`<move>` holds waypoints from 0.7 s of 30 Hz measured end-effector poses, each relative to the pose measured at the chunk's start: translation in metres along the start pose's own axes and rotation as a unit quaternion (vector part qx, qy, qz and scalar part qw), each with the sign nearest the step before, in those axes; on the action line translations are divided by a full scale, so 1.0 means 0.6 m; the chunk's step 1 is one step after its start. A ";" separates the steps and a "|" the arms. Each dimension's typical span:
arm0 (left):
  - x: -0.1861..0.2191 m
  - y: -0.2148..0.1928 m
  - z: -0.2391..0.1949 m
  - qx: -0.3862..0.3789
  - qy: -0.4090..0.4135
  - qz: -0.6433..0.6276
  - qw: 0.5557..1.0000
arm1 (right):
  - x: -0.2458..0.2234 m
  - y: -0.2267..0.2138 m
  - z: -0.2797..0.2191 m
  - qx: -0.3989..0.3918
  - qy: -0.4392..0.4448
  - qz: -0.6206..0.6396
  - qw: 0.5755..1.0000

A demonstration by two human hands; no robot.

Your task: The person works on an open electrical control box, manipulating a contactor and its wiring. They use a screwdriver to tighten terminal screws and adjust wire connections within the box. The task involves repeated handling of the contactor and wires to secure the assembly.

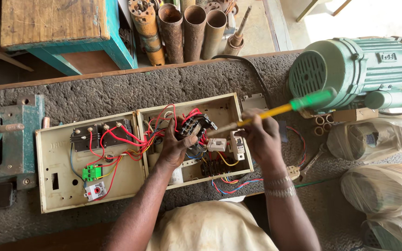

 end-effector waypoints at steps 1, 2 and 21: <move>-0.001 0.000 0.000 -0.002 0.000 -0.003 1.000 | 0.011 -0.004 0.013 0.010 0.024 -0.012 1.000; 0.000 0.000 0.000 -0.003 0.001 -0.006 1.000 | 0.014 -0.003 0.025 0.001 0.014 -0.057 0.998; 0.000 0.002 0.008 0.009 0.004 -0.003 1.000 | 0.039 0.019 0.039 -0.016 -0.031 -0.170 0.985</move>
Point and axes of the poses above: each hand's wrist, its own z-axis towards the middle knuckle, its own y-axis out of the palm, x = y × z, the point moved 7 cm from there along z, towards the middle knuckle, and after that the axes turned 6 degrees about -y, right-handed, at the moved point
